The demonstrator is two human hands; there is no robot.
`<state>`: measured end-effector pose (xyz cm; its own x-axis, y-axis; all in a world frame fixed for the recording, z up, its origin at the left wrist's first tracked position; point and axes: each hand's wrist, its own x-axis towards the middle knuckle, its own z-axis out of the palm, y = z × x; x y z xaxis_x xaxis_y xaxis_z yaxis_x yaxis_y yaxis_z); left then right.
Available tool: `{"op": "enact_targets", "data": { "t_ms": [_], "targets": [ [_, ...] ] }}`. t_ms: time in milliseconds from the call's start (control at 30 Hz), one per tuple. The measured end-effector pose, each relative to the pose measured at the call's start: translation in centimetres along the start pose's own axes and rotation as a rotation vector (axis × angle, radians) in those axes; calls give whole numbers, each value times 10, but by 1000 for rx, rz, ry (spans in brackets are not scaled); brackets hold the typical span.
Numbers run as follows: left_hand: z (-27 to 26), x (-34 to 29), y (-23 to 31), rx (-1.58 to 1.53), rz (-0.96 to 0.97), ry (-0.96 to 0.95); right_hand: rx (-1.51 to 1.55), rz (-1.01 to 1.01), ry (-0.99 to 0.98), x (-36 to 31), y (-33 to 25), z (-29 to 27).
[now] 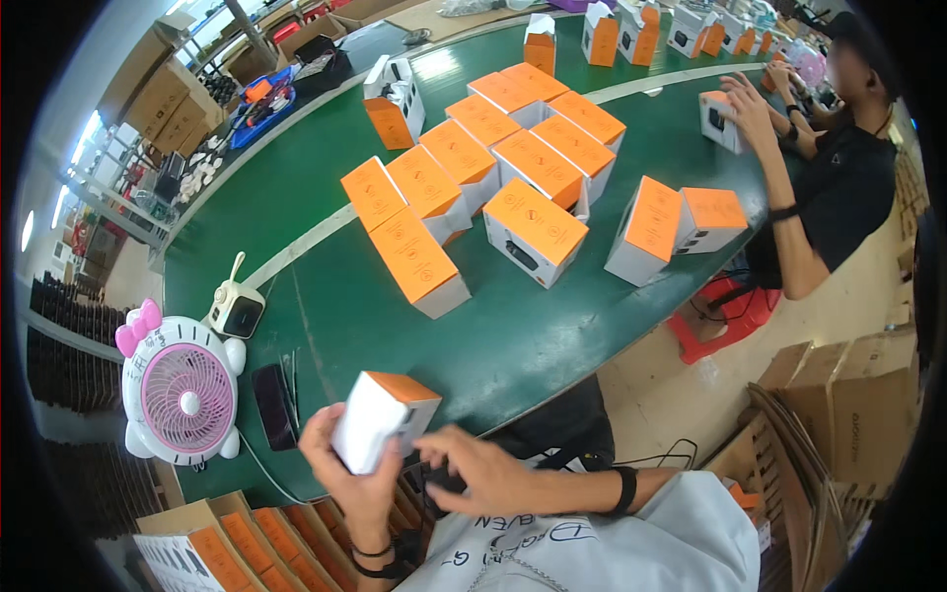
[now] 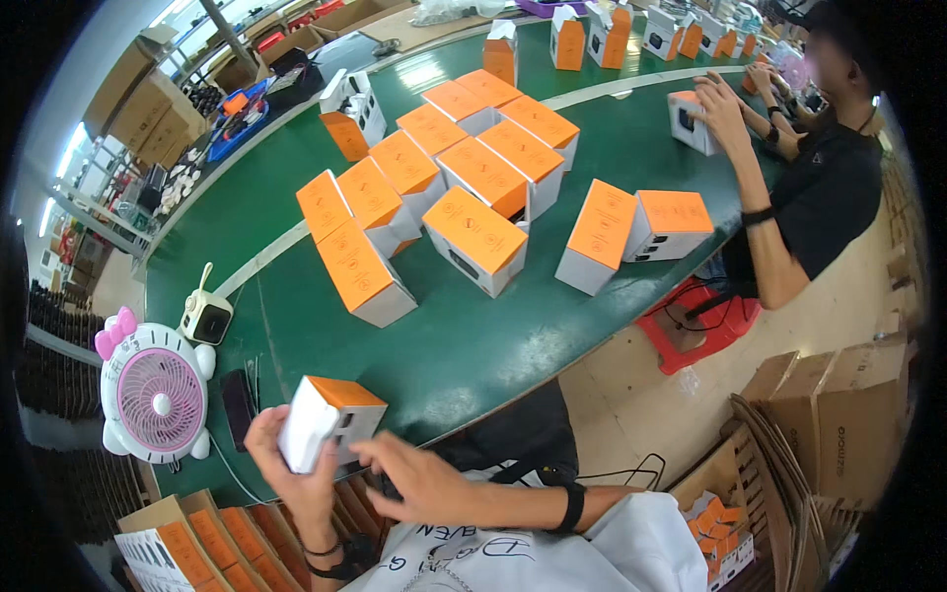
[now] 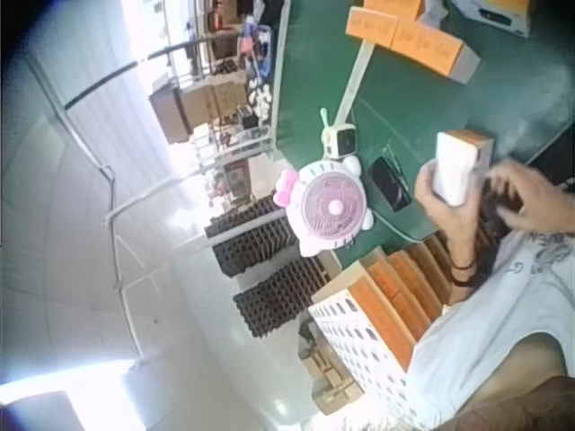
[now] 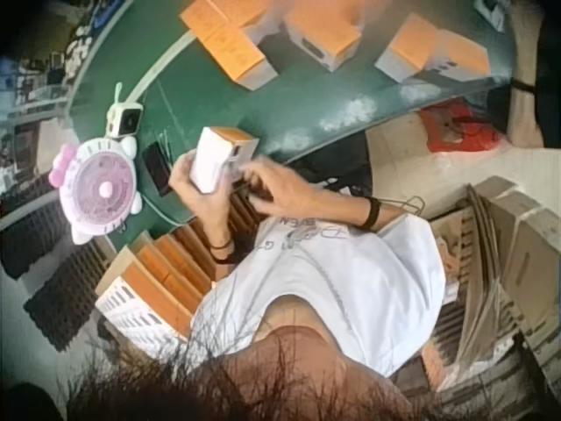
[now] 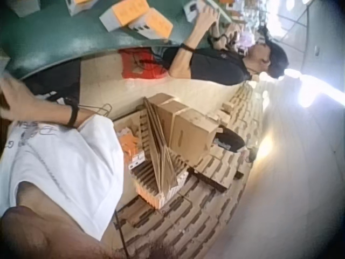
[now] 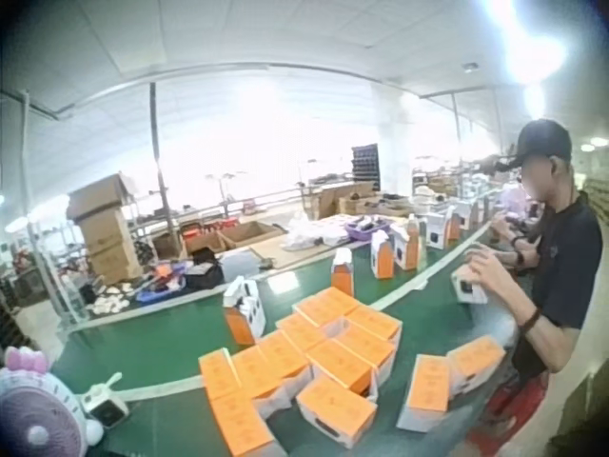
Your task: Packaging and organizing product boxes on an industrial assembly line.
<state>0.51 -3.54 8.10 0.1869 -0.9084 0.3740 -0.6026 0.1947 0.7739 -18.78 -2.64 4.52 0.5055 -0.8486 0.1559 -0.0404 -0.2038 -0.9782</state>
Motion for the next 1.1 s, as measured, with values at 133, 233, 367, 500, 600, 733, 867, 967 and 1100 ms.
{"op": "enact_targets", "data": {
  "t_ms": [133,233,367,500,600,733,867,967,1100],
  "targets": [
    [-28,12,-27,-267,-81,66,-153,-242,371,62,0,-45],
    [-18,24,-39,-211,-291,109,-98,-140,179,81,-11,-27],
    [-10,38,-9,-331,-335,-41,-281,-83,202,77,-18,-13],
    [-23,10,42,28,-273,-118,-304,-118,252,68,-17,-8],
    [-28,12,16,4,-277,-74,-180,-33,270,66,-21,-11],
    [-47,15,-29,-13,-212,66,-62,98,287,64,-7,-12],
    [-52,24,-23,-397,-418,-89,-29,-14,336,68,-3,-20],
    [-52,69,-24,-434,-472,65,-464,-300,581,101,-12,-55],
    [-18,179,-49,-701,-383,204,-637,-184,679,130,8,-88]
  ]
}}
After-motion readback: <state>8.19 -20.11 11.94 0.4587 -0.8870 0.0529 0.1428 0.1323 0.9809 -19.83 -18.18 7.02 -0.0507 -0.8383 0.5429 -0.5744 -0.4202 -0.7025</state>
